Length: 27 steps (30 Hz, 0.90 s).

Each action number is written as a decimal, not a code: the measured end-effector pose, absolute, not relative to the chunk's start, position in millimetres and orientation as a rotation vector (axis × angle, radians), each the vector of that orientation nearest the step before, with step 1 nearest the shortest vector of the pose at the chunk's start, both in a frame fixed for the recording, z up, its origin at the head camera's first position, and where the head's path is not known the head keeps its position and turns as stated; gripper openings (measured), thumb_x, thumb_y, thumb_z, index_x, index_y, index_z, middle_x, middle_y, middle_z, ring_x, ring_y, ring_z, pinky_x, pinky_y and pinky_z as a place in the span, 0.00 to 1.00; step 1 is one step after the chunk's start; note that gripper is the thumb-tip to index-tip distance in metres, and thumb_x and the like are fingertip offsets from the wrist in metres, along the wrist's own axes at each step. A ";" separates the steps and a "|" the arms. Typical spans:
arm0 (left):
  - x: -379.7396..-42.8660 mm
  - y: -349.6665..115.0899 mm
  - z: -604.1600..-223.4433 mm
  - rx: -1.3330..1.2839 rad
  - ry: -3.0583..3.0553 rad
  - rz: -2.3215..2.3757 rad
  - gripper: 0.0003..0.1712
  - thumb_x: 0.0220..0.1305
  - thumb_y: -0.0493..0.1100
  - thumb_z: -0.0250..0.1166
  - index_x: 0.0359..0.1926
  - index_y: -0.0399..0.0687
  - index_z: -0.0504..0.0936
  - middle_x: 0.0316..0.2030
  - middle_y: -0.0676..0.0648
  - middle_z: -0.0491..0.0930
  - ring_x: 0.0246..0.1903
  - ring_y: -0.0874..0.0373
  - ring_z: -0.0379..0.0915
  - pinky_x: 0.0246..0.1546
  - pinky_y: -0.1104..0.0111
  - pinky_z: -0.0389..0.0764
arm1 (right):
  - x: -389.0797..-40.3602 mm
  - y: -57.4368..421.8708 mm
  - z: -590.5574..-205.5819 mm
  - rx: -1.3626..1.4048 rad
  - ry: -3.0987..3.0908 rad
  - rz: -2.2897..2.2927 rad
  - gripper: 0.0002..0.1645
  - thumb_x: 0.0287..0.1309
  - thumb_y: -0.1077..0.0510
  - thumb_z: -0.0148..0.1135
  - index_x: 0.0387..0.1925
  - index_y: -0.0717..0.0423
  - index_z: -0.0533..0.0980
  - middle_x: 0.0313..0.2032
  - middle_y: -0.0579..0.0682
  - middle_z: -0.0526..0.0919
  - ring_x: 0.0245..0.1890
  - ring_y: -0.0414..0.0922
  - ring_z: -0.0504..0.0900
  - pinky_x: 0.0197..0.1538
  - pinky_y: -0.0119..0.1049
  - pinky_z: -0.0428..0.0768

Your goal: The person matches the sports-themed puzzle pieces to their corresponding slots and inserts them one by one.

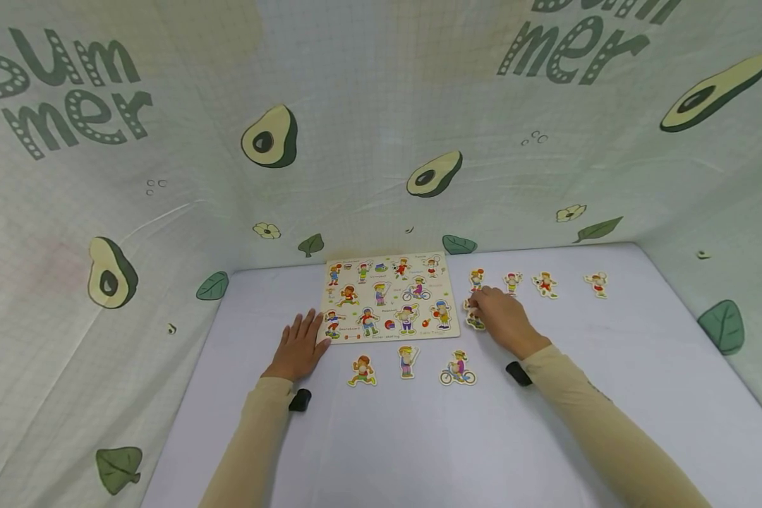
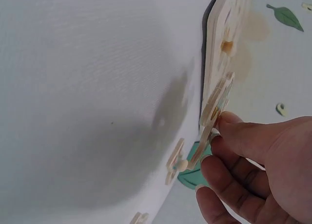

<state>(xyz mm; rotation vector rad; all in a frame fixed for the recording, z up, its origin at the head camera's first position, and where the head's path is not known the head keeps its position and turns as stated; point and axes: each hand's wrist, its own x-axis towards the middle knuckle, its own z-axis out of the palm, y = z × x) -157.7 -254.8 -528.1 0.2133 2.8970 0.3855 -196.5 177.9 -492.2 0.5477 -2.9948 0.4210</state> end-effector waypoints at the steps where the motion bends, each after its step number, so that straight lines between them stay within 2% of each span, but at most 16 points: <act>1: -157.8 -255.1 -528.3 0.215 2.899 0.385 0.41 0.84 0.56 0.50 0.84 0.38 0.51 0.84 0.33 0.45 0.82 0.30 0.36 0.80 0.35 0.41 | -196.4 177.0 -491.3 0.550 -2.996 0.423 0.09 0.64 0.67 0.72 0.45 0.64 0.84 0.40 0.57 0.86 0.42 0.55 0.85 0.44 0.49 0.87; 14: -158.4 -255.8 -528.6 0.211 2.893 0.357 0.41 0.84 0.56 0.51 0.84 0.38 0.50 0.84 0.33 0.45 0.82 0.31 0.36 0.80 0.36 0.41 | -196.7 158.8 -478.1 0.618 -2.954 0.442 0.10 0.66 0.66 0.72 0.47 0.64 0.83 0.40 0.56 0.85 0.43 0.55 0.86 0.45 0.48 0.87; 22: -159.7 -254.8 -526.1 0.190 2.869 0.359 0.42 0.84 0.56 0.50 0.85 0.40 0.49 0.84 0.35 0.43 0.83 0.32 0.34 0.80 0.37 0.40 | -200.6 132.4 -466.3 0.698 -2.915 0.433 0.09 0.67 0.65 0.71 0.47 0.63 0.83 0.40 0.54 0.84 0.42 0.53 0.85 0.47 0.47 0.87; 27: -160.1 -254.6 -527.6 0.193 2.878 0.348 0.41 0.84 0.55 0.50 0.84 0.39 0.49 0.84 0.34 0.44 0.82 0.31 0.34 0.80 0.36 0.40 | -202.9 109.8 -460.2 0.755 -2.872 0.433 0.08 0.67 0.64 0.71 0.46 0.61 0.83 0.40 0.53 0.84 0.41 0.52 0.84 0.44 0.45 0.87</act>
